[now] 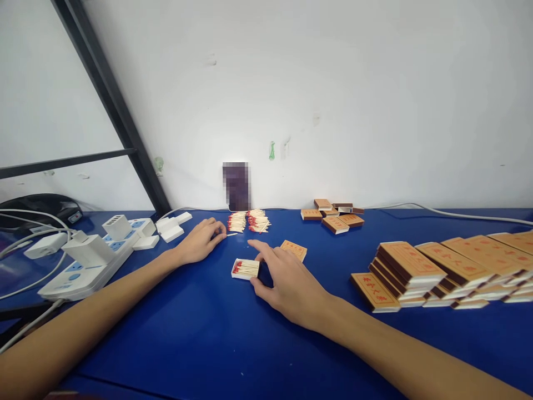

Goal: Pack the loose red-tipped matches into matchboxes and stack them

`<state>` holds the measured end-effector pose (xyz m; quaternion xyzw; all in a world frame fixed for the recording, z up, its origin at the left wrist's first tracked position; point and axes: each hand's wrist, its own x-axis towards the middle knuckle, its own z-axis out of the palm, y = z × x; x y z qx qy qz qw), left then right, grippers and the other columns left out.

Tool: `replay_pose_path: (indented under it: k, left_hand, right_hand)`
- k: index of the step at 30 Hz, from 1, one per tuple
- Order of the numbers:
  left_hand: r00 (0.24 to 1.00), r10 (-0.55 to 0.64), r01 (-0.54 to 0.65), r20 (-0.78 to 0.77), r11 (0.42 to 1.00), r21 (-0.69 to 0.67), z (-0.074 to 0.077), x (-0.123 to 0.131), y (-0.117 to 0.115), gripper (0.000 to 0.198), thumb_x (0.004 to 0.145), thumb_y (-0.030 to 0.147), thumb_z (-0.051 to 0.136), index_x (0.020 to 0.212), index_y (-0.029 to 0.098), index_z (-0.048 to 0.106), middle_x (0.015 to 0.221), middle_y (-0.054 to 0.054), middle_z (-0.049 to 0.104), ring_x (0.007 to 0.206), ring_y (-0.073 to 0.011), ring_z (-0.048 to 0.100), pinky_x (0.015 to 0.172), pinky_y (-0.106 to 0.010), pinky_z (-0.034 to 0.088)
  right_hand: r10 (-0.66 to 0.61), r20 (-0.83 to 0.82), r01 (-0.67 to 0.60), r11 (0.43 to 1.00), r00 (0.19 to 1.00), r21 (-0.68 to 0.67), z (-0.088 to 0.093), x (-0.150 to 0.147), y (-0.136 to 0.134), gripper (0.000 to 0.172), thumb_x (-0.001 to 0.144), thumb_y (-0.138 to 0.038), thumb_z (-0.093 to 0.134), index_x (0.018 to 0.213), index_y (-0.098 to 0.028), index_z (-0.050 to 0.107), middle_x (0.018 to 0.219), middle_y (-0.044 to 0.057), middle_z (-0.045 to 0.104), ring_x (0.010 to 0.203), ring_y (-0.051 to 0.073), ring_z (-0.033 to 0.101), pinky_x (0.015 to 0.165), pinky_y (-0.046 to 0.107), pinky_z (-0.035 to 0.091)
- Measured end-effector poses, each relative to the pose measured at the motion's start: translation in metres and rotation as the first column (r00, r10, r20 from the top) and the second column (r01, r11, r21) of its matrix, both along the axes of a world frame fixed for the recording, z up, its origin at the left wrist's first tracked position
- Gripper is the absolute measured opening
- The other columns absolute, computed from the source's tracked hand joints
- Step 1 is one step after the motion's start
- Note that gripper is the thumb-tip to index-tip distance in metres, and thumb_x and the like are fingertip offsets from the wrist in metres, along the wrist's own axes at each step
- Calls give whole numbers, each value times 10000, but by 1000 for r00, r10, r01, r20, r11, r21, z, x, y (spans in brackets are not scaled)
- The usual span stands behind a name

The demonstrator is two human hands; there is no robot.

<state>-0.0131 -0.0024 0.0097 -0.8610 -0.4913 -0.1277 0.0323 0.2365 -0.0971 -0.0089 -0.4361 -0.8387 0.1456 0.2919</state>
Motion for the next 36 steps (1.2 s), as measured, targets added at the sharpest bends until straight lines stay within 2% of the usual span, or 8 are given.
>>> replay_pose_path:
  k: [4,7,11,15,18,21,28,36]
  left_hand:
    - [984,-156,159,83,987,-33,9,9,-14,194,961,280,405,900,186,564,969,-61,524,929,-214,492,855,-369,409]
    - [917,-328,355,228,931,-90,18,22,-36,193,964,310,417,926,205,575,966,-45,529,959,-195,493,871,-340,422]
    - [889,-365,420,278,890,-175,18,33,-52,156,917,321,511,881,211,615,930,-35,525,936,-189,511,822,-322,444]
    - [897,-256,299,360,952,-70,8,27,-35,203,953,335,442,943,197,590,923,-33,564,862,-173,522,796,-323,445]
    - [957,-148,136,249,989,63,-2,17,-15,194,941,309,465,1042,198,587,976,-49,550,929,-207,503,894,-389,415]
    - [983,-58,46,174,996,71,-7,11,-1,211,930,320,487,1049,200,613,1037,-72,511,987,-234,480,923,-422,409]
    - [987,5,-8,158,1000,16,-9,13,4,201,932,336,482,1023,218,617,1030,-64,484,979,-232,471,927,-438,404]
    - [991,-41,42,129,999,-7,-11,10,7,198,952,303,431,943,196,597,1020,-68,491,964,-224,460,912,-416,397]
  right_hand:
    - [-4,1,4,1000,1000,0,1,0,0,580,856,-275,555,1401,-268,356,1092,66,644,929,236,614,815,421,503]
    - [-14,-3,14,1000,1000,-1,0,0,0,592,853,-276,564,1405,-270,349,1092,65,643,913,232,621,805,419,507]
    - [-1,-15,1,1000,1000,13,-2,1,0,627,848,-276,573,1423,-271,323,1111,69,641,915,231,623,819,430,502]
    - [-1,-8,1,1000,1000,3,-1,1,0,601,853,-278,566,1411,-273,343,1102,64,641,1016,247,594,886,451,478]
    - [7,-1,-7,1000,1000,3,0,1,0,575,859,-293,561,1399,-271,364,1108,64,639,1037,246,581,905,452,469]
    - [5,6,-5,1000,1000,11,0,1,0,555,866,-302,552,1392,-268,380,1107,66,640,1025,243,583,900,452,474]
    - [11,6,-11,999,1000,46,-1,0,0,518,860,-295,556,1361,-267,428,1105,70,650,1018,245,598,889,447,490]
    - [15,15,-15,1000,1000,16,-1,1,1,511,874,-304,542,1367,-270,410,1128,64,635,1050,244,583,926,462,473]
